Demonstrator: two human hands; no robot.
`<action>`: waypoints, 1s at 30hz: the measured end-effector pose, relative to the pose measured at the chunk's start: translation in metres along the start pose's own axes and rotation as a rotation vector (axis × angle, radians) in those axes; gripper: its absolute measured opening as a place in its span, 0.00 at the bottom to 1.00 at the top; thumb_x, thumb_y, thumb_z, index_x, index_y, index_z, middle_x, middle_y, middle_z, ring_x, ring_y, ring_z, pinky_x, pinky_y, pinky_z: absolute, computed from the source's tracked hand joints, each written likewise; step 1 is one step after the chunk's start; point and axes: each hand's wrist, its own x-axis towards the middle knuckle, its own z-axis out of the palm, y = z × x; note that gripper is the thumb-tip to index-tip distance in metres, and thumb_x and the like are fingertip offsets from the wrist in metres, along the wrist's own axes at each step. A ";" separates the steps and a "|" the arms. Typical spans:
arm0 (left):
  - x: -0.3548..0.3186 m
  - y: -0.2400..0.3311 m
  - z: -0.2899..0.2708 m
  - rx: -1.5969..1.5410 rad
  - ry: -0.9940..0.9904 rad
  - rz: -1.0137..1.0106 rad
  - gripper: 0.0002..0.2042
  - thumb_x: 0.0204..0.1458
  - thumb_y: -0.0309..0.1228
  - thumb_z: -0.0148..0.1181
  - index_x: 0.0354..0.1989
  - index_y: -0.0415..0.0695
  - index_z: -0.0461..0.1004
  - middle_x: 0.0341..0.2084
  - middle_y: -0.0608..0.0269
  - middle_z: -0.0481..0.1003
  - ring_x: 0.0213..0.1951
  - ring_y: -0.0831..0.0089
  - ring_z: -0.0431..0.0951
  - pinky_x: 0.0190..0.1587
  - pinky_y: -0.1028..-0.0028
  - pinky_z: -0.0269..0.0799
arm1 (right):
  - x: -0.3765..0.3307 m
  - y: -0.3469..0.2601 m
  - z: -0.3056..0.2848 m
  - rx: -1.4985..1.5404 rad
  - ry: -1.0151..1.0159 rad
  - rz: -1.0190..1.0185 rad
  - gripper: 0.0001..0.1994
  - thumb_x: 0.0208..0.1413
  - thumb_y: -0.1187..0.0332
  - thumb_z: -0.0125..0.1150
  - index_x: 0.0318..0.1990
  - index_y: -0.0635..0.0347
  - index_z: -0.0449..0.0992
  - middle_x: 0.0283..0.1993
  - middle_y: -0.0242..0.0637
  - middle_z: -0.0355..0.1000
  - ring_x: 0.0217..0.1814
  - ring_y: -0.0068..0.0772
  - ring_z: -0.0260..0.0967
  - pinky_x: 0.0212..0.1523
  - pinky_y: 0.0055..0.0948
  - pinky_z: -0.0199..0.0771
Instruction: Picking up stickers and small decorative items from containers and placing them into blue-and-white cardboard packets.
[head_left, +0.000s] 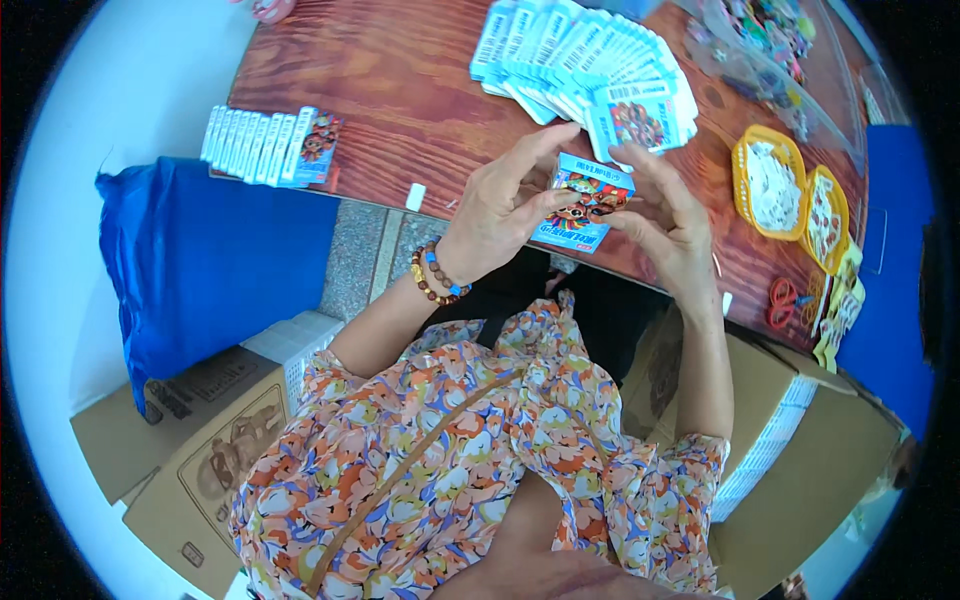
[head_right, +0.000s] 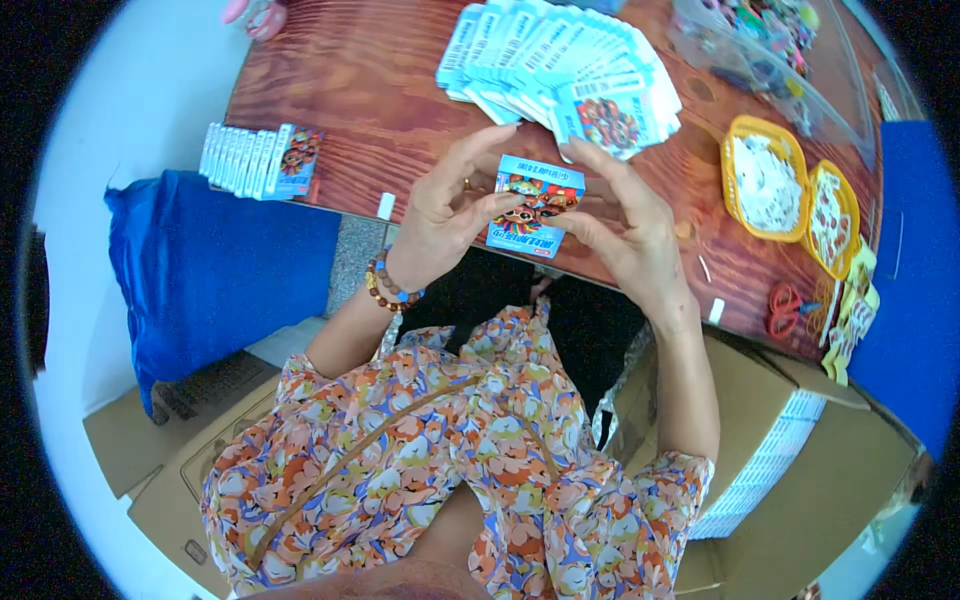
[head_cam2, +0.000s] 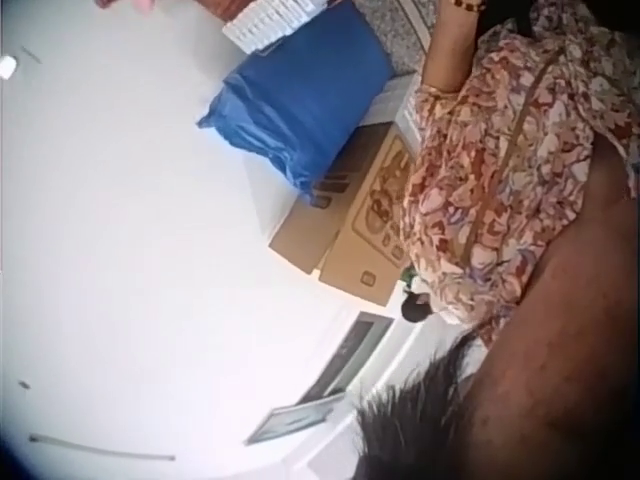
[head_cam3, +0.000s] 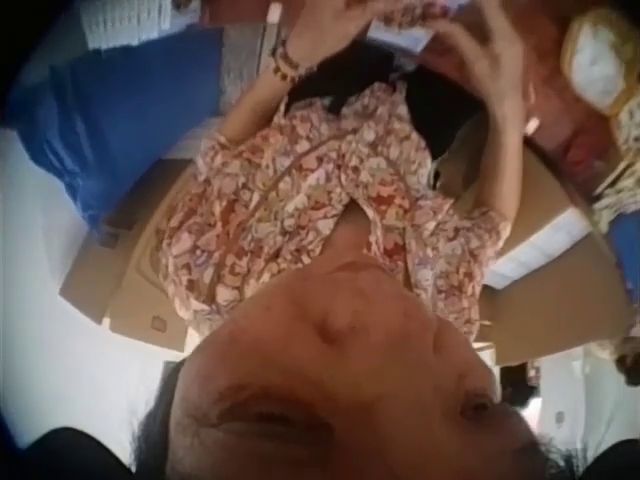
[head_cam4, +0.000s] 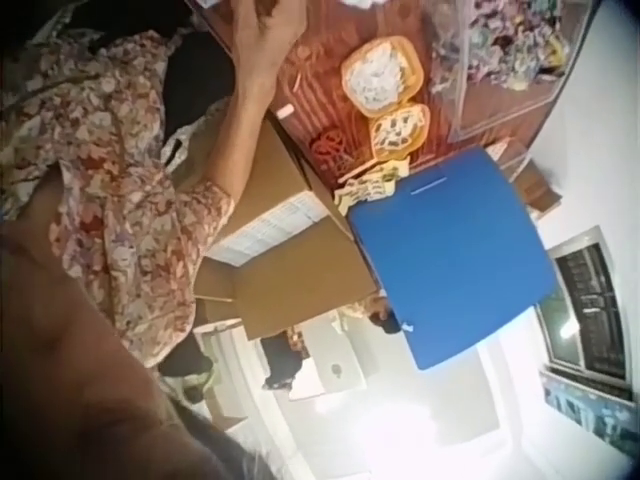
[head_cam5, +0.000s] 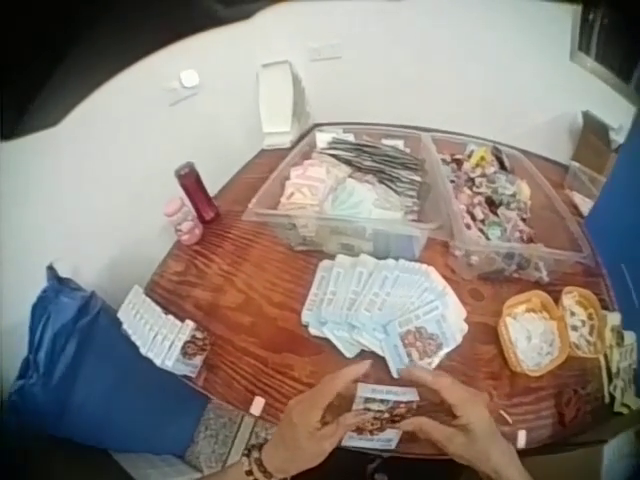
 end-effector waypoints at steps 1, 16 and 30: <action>-0.004 -0.005 -0.006 0.007 0.036 0.030 0.21 0.56 0.26 0.63 0.59 0.45 0.72 0.39 0.57 0.77 0.39 0.72 0.80 0.42 0.71 0.77 | 0.006 0.007 0.005 -0.067 -0.017 -0.058 0.27 0.57 0.83 0.61 0.66 0.65 0.66 0.65 0.43 0.68 0.61 0.34 0.71 0.57 0.31 0.77; -0.022 -0.001 -0.186 1.758 0.477 0.171 0.16 0.54 0.32 0.60 0.52 0.59 0.78 0.38 0.64 0.75 0.44 0.59 0.73 0.48 0.53 0.63 | 0.033 0.016 0.013 -0.593 0.010 -0.193 0.10 0.60 0.78 0.59 0.48 0.65 0.80 0.54 0.43 0.77 0.57 0.38 0.75 0.58 0.30 0.72; -0.020 -0.014 -0.173 1.686 0.515 0.147 0.30 0.53 0.38 0.68 0.65 0.48 0.68 0.53 0.61 0.71 0.56 0.59 0.68 0.57 0.53 0.57 | 0.045 0.057 -0.029 -1.257 0.147 -0.114 0.40 0.50 0.56 0.72 0.69 0.61 0.62 0.73 0.54 0.55 0.75 0.57 0.52 0.70 0.51 0.55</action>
